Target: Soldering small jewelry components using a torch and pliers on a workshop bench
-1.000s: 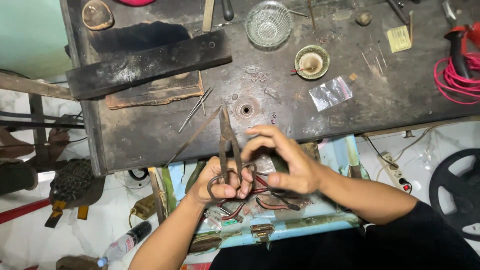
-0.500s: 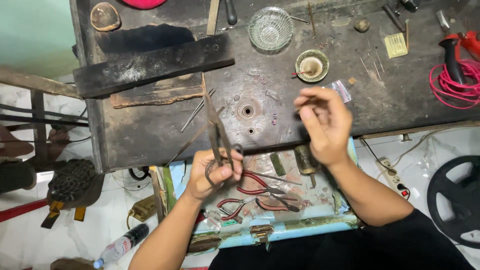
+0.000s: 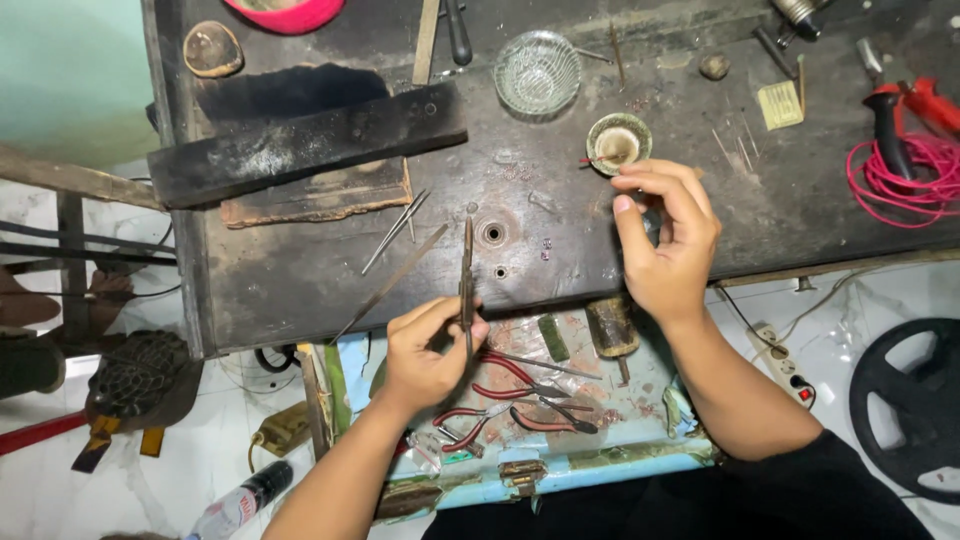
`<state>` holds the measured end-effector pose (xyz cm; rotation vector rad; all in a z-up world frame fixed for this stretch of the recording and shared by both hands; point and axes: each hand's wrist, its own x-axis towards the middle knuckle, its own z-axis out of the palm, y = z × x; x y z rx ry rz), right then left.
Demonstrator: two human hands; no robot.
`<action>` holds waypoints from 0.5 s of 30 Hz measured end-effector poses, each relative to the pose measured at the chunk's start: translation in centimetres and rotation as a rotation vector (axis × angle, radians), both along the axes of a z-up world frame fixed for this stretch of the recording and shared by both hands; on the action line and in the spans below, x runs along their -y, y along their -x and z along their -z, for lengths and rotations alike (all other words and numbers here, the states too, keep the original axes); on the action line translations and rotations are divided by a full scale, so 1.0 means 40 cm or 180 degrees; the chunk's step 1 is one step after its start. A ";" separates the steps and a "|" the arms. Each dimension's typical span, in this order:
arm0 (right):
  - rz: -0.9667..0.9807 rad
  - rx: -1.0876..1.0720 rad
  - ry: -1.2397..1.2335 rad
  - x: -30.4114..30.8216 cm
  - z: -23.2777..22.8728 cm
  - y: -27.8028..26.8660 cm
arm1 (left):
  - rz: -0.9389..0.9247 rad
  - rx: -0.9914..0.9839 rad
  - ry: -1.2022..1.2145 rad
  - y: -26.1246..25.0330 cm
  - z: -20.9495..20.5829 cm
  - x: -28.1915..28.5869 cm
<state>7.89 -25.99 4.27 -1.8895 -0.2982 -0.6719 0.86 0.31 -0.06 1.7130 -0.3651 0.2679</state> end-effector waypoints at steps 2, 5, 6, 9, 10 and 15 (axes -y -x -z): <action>0.0044 0.0008 0.0025 0.006 -0.004 -0.002 | -0.0012 -0.0036 0.0020 0.000 0.001 0.000; -0.0022 -0.0163 0.0395 0.012 -0.007 -0.003 | -0.0035 -0.0069 0.0024 0.002 -0.010 0.001; -0.0214 -0.0291 0.0552 0.013 0.001 -0.006 | -0.0044 -0.0076 0.0026 0.002 -0.008 0.000; -0.0535 -0.0510 0.0829 -0.002 0.011 -0.006 | -0.0051 -0.0101 0.0027 0.002 -0.010 0.001; -0.0662 -0.0579 0.0948 -0.010 0.010 -0.007 | -0.0049 -0.0098 0.0024 0.000 -0.013 0.001; -0.0828 -0.0599 0.1054 -0.004 0.026 -0.006 | -0.0041 -0.0126 0.0071 0.003 -0.012 0.001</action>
